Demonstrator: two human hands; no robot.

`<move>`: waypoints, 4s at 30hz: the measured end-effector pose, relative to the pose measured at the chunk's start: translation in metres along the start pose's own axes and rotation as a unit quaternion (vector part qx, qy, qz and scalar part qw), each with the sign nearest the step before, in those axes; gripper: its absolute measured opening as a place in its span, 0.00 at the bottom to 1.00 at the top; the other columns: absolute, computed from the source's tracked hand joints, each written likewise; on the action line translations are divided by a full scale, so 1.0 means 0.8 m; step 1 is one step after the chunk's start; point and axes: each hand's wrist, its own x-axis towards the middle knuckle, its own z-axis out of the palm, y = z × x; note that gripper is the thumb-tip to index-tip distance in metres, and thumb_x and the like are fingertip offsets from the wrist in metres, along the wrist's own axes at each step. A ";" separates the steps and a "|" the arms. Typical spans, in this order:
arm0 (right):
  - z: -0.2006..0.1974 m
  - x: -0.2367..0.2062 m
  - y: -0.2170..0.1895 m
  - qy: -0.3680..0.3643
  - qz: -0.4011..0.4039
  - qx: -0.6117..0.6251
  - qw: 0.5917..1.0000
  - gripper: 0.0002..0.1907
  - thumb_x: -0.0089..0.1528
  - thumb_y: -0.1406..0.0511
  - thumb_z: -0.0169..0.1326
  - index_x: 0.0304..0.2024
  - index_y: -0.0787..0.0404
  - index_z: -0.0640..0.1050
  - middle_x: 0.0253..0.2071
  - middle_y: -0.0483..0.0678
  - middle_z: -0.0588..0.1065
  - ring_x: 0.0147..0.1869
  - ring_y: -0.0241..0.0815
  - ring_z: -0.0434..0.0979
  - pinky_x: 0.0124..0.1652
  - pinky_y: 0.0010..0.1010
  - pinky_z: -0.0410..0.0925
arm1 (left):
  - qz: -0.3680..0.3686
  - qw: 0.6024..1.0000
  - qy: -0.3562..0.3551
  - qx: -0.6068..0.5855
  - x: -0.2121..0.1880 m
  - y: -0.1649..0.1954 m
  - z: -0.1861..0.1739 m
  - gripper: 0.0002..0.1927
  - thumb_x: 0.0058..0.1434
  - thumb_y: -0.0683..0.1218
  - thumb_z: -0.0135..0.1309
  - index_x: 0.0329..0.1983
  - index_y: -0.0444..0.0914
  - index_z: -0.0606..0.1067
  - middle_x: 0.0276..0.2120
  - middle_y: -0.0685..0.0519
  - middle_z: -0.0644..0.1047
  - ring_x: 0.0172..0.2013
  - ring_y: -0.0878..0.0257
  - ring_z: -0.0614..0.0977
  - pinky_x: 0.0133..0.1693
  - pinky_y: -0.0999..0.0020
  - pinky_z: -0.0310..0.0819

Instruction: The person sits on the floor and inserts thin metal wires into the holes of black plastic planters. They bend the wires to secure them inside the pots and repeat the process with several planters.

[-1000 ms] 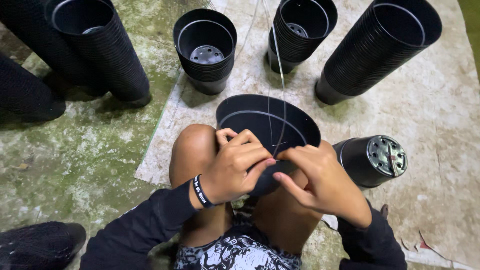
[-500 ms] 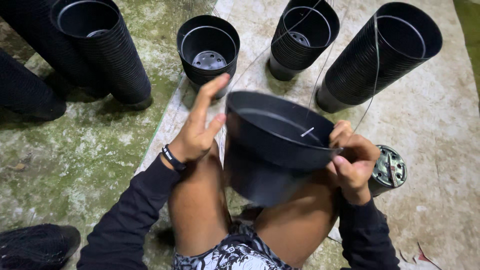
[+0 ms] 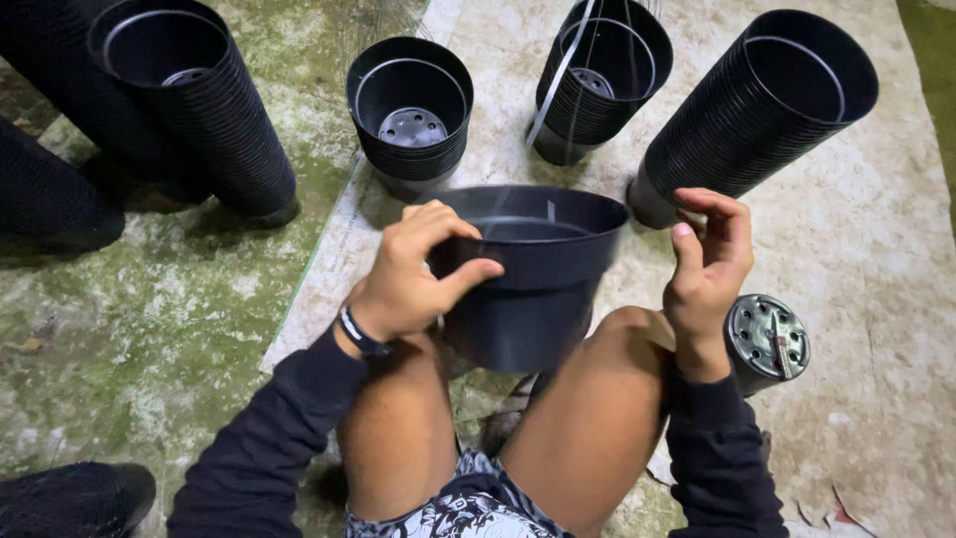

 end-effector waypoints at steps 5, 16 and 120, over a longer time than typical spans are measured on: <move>0.025 -0.008 -0.044 -0.138 -0.015 -0.060 0.988 0.07 0.69 0.72 0.48 0.47 0.67 0.77 0.49 0.53 0.77 0.57 0.43 0.77 0.60 0.32 0.68 | 0.043 0.996 0.011 0.074 0.014 0.053 0.031 0.15 0.56 0.49 0.70 0.37 0.37 0.77 0.32 0.52 0.76 0.38 0.56 0.77 0.47 0.61 0.63; 0.038 0.009 -0.115 -0.238 0.064 -0.105 0.964 0.05 0.65 0.71 0.55 0.33 0.66 0.76 0.32 0.47 0.77 0.36 0.39 0.74 0.39 0.28 0.67 | 0.099 0.988 -0.046 0.111 0.017 0.107 0.054 0.13 0.57 0.45 0.66 0.39 0.38 0.76 0.35 0.53 0.74 0.41 0.57 0.76 0.48 0.57 0.60; 0.043 0.044 -0.039 -0.302 -0.249 -0.438 0.810 0.06 0.60 0.63 0.59 0.37 0.57 0.79 0.30 0.41 0.75 0.37 0.42 0.74 0.40 0.38 0.59 | 0.033 0.994 -0.031 0.101 0.097 0.006 0.053 0.04 0.60 0.45 0.62 0.35 0.42 0.78 0.49 0.57 0.77 0.57 0.58 0.72 0.64 0.51 0.49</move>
